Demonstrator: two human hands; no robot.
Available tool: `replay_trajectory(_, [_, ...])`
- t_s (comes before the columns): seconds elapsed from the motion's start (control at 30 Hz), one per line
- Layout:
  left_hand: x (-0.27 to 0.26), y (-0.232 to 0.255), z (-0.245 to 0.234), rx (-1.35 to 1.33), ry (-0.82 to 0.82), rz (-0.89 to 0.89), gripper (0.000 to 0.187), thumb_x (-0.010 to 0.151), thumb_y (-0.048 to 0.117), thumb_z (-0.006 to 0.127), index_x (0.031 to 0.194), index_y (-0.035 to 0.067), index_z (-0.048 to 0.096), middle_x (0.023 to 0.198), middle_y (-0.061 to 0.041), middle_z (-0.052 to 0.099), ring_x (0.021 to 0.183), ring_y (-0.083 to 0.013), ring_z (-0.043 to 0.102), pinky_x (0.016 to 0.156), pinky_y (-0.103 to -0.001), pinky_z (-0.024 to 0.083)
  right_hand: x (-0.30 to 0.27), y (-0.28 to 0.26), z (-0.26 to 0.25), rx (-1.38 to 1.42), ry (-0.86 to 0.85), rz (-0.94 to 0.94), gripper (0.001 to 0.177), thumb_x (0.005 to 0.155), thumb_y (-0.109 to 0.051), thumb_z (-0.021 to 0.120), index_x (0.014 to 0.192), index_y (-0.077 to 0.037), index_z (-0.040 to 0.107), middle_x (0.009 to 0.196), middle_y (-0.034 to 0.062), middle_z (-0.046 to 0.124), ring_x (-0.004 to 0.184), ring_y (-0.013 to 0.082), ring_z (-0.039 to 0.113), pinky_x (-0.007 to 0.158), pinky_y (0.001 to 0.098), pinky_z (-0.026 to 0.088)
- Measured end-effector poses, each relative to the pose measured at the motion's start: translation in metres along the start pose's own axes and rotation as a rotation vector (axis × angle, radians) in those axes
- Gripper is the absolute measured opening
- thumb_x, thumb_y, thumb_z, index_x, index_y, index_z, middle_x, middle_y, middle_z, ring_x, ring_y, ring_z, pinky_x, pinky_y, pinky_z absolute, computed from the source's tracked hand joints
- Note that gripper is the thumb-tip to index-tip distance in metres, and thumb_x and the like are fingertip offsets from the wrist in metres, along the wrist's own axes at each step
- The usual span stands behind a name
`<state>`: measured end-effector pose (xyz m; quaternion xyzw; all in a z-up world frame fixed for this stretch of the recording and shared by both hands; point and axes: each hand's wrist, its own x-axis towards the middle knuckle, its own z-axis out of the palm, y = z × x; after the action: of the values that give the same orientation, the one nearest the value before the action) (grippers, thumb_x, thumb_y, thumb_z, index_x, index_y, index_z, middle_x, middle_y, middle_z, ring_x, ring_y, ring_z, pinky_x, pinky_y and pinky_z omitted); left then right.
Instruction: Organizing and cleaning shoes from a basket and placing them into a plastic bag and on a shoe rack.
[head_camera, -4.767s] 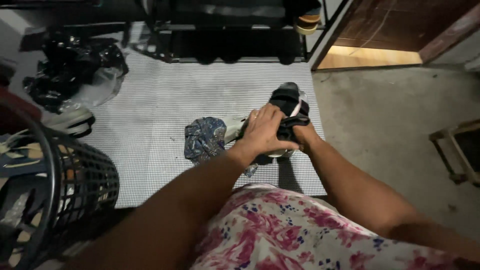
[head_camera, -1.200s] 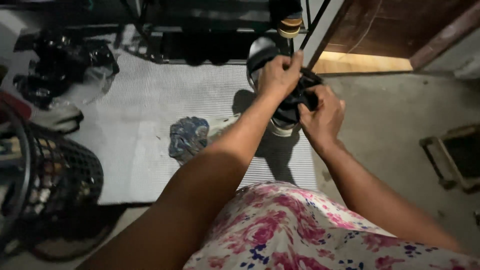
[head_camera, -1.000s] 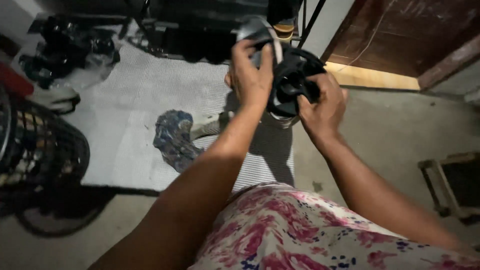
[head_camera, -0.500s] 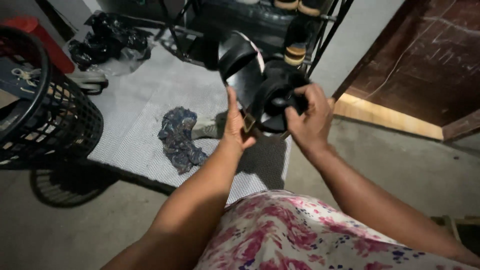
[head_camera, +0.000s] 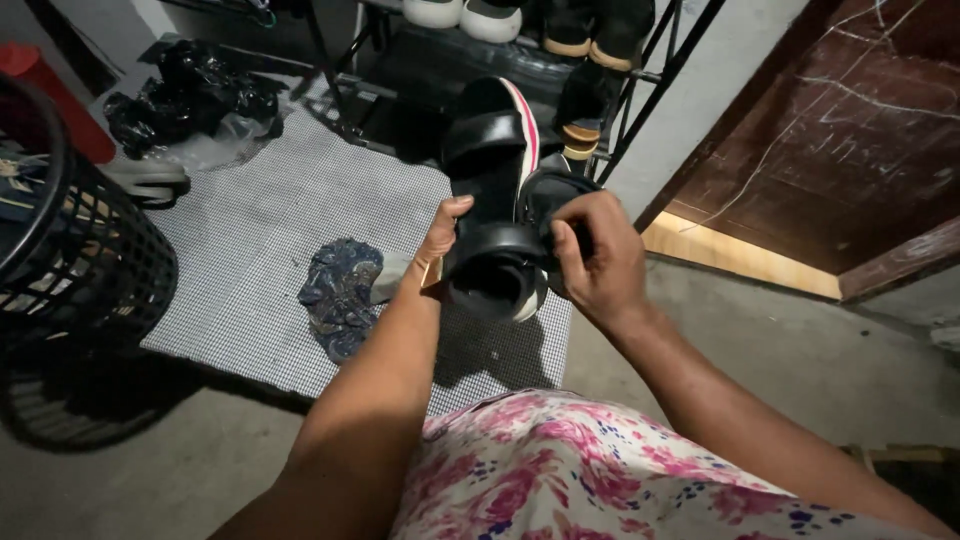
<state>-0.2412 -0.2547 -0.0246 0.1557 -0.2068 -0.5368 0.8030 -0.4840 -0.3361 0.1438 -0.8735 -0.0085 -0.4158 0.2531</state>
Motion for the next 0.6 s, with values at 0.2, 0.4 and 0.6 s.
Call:
replay_trajectory(0.2, [-0.008, 0.013, 0.015, -0.025, 0.023, 0.074, 0.042, 0.096, 0.028, 0.059, 0.129, 0.002, 0.065, 0.117, -0.014, 0.074, 0.101, -0.0259, 0.075, 0.094, -0.04, 0.061, 0.008, 0.005, -0.005, -0.23, 0.296, 0.123, 0.055, 0.096, -0.031, 0.082, 0.13, 0.0, 0.052, 0.122, 0.0215, 0.056, 0.098, 0.0311, 0.055, 0.087, 0.0396, 0.05])
replay_trajectory(0.4, [-0.007, 0.031, 0.032, 0.035, 0.102, 0.006, 0.045, 0.099, 0.035, 0.059, 0.128, 0.002, 0.067, 0.115, -0.015, 0.075, 0.099, -0.0273, 0.074, 0.091, -0.042, 0.061, 0.017, 0.02, 0.005, 0.738, -0.082, 1.322, 0.061, 0.082, -0.051, 0.07, 0.133, -0.017, 0.06, 0.123, 0.0056, 0.07, 0.108, 0.0236, 0.066, 0.084, 0.0471, 0.055])
replay_trajectory(0.6, [-0.029, 0.054, 0.069, 0.184, 0.354, -0.142, 0.06, 0.087, 0.055, 0.06, 0.121, 0.007, 0.072, 0.106, -0.012, 0.078, 0.089, -0.0277, 0.075, 0.078, -0.043, 0.06, -0.007, 0.051, 0.039, 0.926, 0.181, 1.199, 0.043, 0.087, -0.027, 0.077, 0.119, -0.001, 0.066, 0.102, 0.0071, 0.073, 0.088, 0.02, 0.071, 0.075, 0.0395, 0.058])
